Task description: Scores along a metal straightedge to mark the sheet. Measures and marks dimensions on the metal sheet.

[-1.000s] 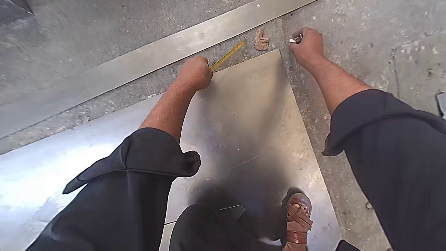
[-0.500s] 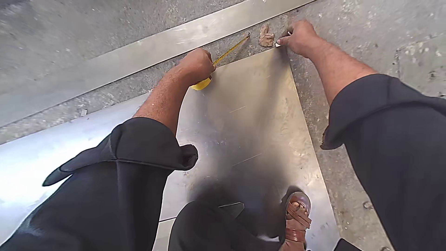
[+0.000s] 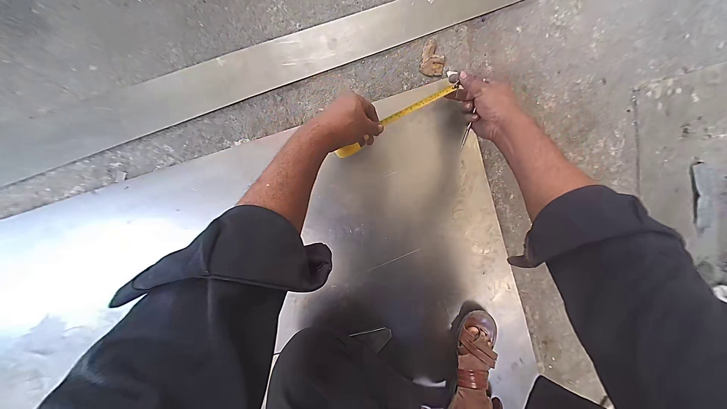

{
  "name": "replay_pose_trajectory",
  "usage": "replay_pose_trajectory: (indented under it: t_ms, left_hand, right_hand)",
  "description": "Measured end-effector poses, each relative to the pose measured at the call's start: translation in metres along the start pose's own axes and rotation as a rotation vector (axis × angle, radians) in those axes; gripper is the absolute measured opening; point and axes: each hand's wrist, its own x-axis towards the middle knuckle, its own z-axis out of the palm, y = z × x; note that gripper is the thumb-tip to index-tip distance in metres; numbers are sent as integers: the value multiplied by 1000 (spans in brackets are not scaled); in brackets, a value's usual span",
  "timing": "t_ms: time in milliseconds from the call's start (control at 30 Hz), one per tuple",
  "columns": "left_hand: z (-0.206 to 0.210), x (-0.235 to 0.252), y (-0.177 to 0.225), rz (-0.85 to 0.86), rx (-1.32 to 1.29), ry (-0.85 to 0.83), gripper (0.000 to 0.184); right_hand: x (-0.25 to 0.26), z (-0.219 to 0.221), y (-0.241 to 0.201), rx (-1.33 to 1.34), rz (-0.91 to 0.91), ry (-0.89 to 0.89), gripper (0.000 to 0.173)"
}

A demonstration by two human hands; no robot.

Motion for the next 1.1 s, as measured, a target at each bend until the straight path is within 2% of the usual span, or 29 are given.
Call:
replay_pose_trajectory:
  t_ms: [133, 200, 267, 367, 467, 633, 800, 933, 1100]
  left_hand:
    - [21, 13, 2, -48, -64, -51, 22]
    - [27, 18, 5, -68, -83, -48, 22]
    - [29, 19, 9, -75, -88, -37, 24]
    - [22, 16, 3, -100, -117, 19, 27]
    - [11, 5, -19, -162, -132, 64, 30]
    - [11, 1, -32, -190, 90, 104, 34]
    - [16, 4, -32, -212, 198, 127, 36]
    - [15, 5, -32, -239, 235, 131, 37]
    - [6, 6, -33, -234, 301, 126, 40]
  right_hand:
    - [-4, -16, 13, 87, -7, -106, 29]
    - [-3, -22, 17, 51, -68, -111, 22]
    - [1, -25, 23, 1, -103, -15, 20]
    - [18, -29, 24, -37, -161, 254, 18]
    - [33, -34, 26, -320, -193, 418, 28]
    - [37, -28, 23, -617, -215, 393, 42]
    - [29, -26, 25, -730, -230, 330, 41]
    - [19, -31, 27, -636, -220, 249, 31]
    - [23, -32, 25, -571, -160, 261, 27]
